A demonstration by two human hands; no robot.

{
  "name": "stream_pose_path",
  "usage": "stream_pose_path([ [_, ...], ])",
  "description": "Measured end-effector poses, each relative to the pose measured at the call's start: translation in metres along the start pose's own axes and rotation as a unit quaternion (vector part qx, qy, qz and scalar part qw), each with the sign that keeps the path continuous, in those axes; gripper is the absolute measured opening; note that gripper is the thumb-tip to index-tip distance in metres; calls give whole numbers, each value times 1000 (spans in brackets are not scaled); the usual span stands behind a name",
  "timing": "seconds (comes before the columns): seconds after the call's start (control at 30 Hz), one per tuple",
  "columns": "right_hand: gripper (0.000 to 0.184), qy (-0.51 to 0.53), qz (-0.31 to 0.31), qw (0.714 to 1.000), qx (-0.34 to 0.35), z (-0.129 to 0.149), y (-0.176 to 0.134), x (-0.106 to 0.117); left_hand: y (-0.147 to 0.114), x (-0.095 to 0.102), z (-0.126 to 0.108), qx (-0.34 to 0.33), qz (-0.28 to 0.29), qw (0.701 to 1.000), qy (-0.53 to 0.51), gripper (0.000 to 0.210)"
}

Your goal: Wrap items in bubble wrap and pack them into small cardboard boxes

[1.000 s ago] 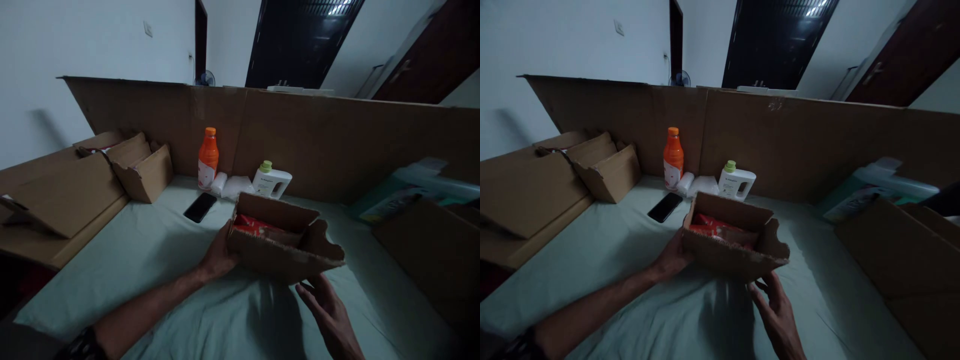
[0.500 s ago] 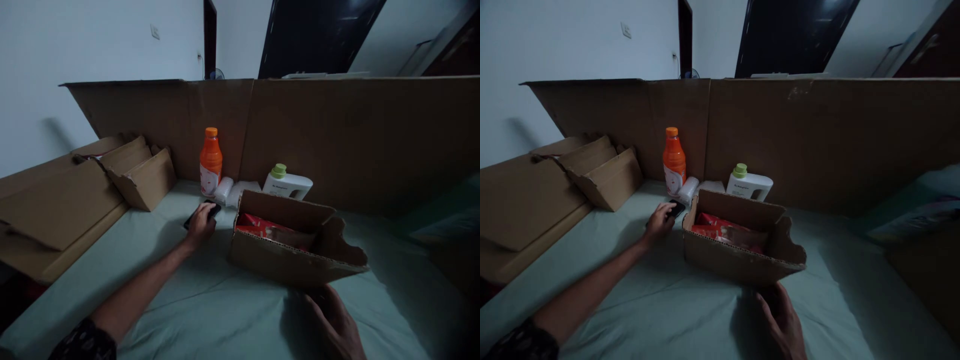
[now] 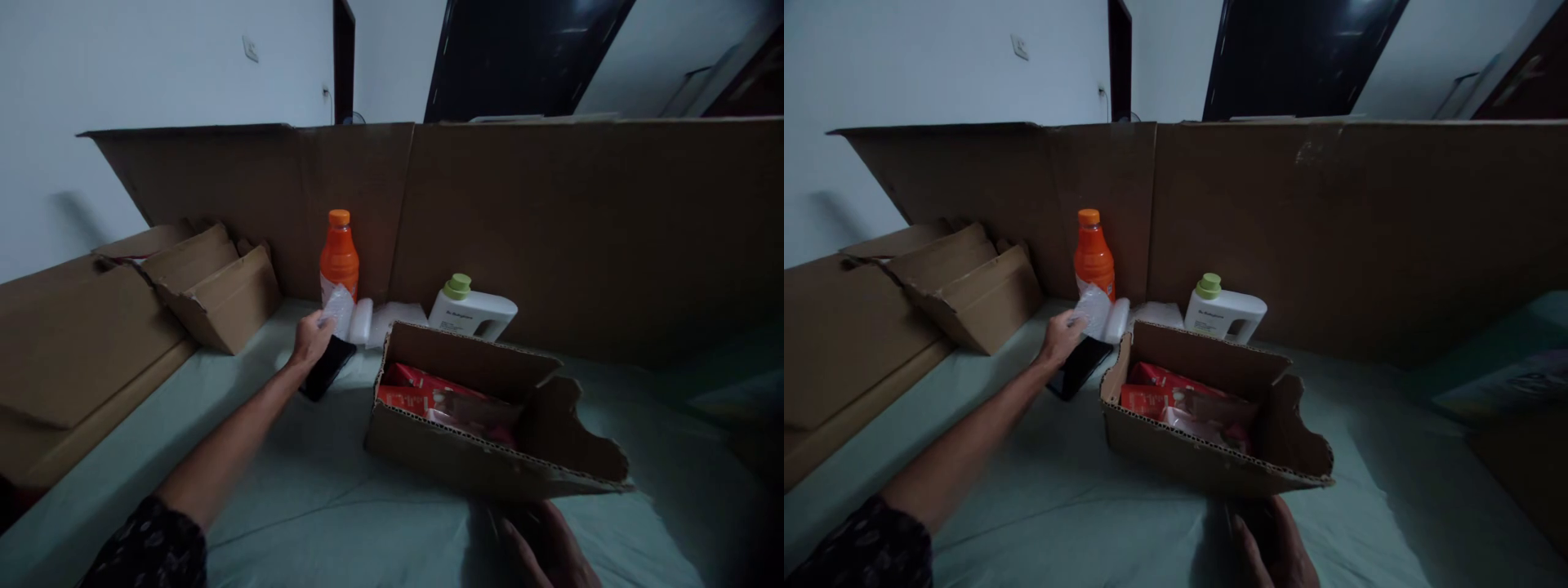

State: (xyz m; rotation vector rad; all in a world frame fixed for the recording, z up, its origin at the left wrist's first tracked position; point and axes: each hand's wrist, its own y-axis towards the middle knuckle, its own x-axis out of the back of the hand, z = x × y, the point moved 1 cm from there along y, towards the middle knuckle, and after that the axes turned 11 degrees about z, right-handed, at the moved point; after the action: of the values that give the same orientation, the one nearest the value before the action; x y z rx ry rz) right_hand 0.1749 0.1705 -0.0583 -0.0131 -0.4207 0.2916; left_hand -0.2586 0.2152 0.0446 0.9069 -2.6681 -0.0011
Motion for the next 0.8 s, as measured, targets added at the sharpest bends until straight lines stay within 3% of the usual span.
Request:
stream_pose_path([
  [0.13,68,2,-9,1000,23,6,0,-3,-52,55,-10,-21,-35,987,-156,43],
  [0.23,67,10,-14,999,37,20,0,-7,-100,85,-23,-22,-45,968,-244,46],
  [0.4,67,29,18,999,36,41,2,-2,-183,101,-25,37,-28,898,-438,28],
  [0.53,68,-54,23,998,-3,57,-24,21,-239,107,-15,100,-13,874,-476,25],
  [0.63,56,-139,55,987,54,88,-63,28,-267,111,-15,134,41,877,-460,29],
  [0.7,54,-141,135,972,131,117,-85,17,-281,108,-20,138,110,879,-442,32],
  [0.8,86,-98,279,924,243,163,-97,-21,-298,96,-34,109,249,874,-404,38],
])
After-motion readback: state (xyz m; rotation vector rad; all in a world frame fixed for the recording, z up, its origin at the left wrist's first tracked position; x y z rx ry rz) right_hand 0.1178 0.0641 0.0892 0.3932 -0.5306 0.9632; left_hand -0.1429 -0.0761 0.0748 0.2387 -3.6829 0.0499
